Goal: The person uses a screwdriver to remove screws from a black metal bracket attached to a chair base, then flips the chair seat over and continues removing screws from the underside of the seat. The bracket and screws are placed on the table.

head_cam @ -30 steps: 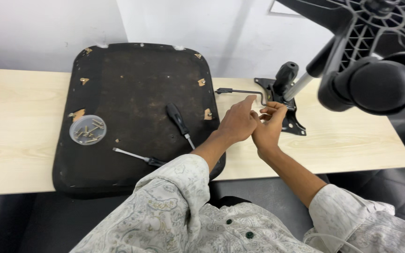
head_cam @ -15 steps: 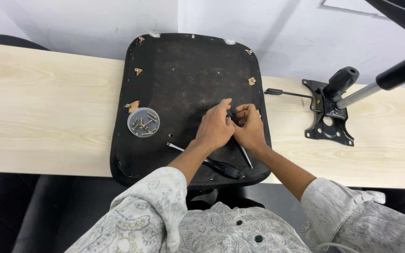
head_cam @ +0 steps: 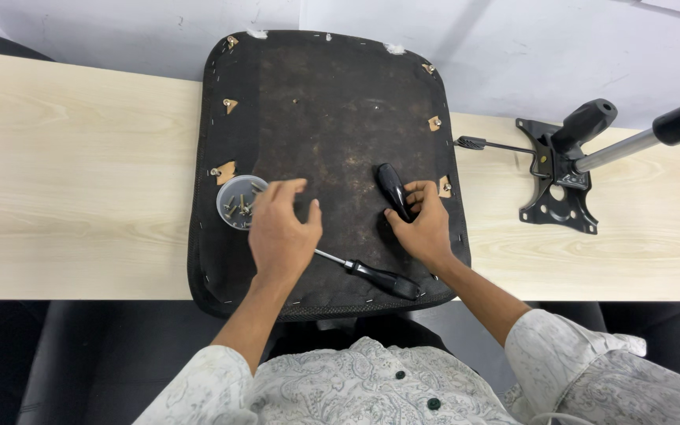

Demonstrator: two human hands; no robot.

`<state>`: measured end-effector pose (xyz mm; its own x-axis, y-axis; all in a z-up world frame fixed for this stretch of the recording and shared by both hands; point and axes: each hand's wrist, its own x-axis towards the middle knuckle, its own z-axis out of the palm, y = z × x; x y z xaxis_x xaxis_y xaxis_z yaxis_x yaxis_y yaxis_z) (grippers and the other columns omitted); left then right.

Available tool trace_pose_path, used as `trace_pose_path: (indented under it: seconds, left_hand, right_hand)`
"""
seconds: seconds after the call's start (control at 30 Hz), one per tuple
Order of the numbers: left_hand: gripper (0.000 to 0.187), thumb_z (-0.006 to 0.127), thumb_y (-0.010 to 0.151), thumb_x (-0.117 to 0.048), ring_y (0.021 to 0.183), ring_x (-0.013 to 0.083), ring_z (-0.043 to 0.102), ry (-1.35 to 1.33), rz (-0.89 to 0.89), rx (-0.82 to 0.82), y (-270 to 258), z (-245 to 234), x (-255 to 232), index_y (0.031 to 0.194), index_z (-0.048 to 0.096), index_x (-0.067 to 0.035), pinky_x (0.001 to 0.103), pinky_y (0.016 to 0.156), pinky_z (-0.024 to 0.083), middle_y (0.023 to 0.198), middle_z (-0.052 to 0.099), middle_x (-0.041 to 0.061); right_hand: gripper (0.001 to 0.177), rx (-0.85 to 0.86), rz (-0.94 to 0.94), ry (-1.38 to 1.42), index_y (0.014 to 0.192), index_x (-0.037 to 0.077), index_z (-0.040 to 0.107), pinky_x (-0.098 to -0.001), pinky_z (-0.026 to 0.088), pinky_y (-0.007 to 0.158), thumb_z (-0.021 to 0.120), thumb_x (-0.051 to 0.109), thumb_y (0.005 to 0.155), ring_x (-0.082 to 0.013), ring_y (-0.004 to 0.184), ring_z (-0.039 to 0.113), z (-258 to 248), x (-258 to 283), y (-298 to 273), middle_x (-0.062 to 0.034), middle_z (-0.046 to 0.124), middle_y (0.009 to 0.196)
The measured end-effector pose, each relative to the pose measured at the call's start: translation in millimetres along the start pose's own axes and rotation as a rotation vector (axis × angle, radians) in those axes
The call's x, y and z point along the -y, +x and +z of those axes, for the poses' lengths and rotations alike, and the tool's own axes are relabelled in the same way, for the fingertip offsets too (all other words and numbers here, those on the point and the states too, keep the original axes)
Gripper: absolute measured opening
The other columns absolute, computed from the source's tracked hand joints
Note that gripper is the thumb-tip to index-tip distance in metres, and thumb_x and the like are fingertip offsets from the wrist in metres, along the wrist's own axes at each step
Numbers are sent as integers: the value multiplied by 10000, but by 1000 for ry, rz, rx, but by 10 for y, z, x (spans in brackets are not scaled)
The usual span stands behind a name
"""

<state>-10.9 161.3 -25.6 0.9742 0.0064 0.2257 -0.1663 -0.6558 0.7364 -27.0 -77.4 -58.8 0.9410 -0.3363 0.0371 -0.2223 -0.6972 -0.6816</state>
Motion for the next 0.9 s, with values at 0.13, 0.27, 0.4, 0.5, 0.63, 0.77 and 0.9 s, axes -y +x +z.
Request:
trace_pose_path:
  seconds: [0.13, 0.27, 0.4, 0.5, 0.63, 0.77, 0.9]
  left_hand:
    - [788, 913, 692, -397, 1187, 350, 452, 270, -145, -164, 86, -190, 214, 1309, 582, -38, 535, 873, 440, 1272, 474, 166]
    - [1009, 952, 629, -529, 1239, 383, 361, 347, -363, -71, 123, -226, 372, 1365, 466, -38, 597, 943, 361, 1319, 373, 189]
    - [987, 939, 656, -508, 1251, 379, 366, 309, -369, -45, 101, -173, 455, 1378, 453, -44, 601, 964, 347, 1311, 384, 183]
    - [936, 921, 689, -472, 1254, 376, 372, 288, -337, -35, 125, -108, 498, 1390, 459, -59, 588, 961, 345, 1308, 390, 180]
    - [962, 922, 689, -456, 1238, 374, 374, 248, -216, 14, 197, 21, 465, 1415, 449, -40, 587, 948, 328, 1306, 393, 188]
    - [977, 930, 680, -440, 1239, 367, 380, 207, -112, 89, 357, 225, 358, 1435, 449, -48, 572, 958, 330, 1308, 404, 181]
    - [1026, 942, 654, -405, 1250, 358, 411, 177, -5, 151, 501, 434, 230, 1463, 425, -42, 541, 1000, 358, 1335, 430, 180]
  right_hand:
    - [542, -19, 26, 6, 1208, 67, 531, -368, 537, 859, 843, 194, 783, -206, 959, 634, -3, 42, 22, -107, 661, 1043]
    - [475, -11, 70, 28, 1172, 77, 603, -322, 544, 819, 839, 204, 781, -159, 886, 637, -25, 51, 62, -65, 682, 986]
    - [413, -18, 106, 48, 1119, 79, 660, -291, 539, 776, 843, 204, 771, -126, 837, 626, -39, 62, 63, -36, 684, 936]
    - [399, -32, 133, 50, 1102, 75, 677, -292, 531, 762, 846, 187, 758, -133, 832, 621, -20, 85, 59, -37, 682, 921]
    - [386, -27, 127, 65, 1095, 80, 680, -278, 538, 771, 840, 191, 762, -123, 825, 630, -41, 118, 62, -25, 686, 910]
    - [379, -6, 165, 61, 1090, 88, 686, -285, 537, 777, 836, 192, 757, -120, 828, 631, -64, 152, 73, -21, 688, 905]
    - [386, 2, 184, 45, 1089, 93, 693, -287, 538, 784, 843, 199, 750, -117, 838, 627, -82, 177, 75, -21, 684, 908]
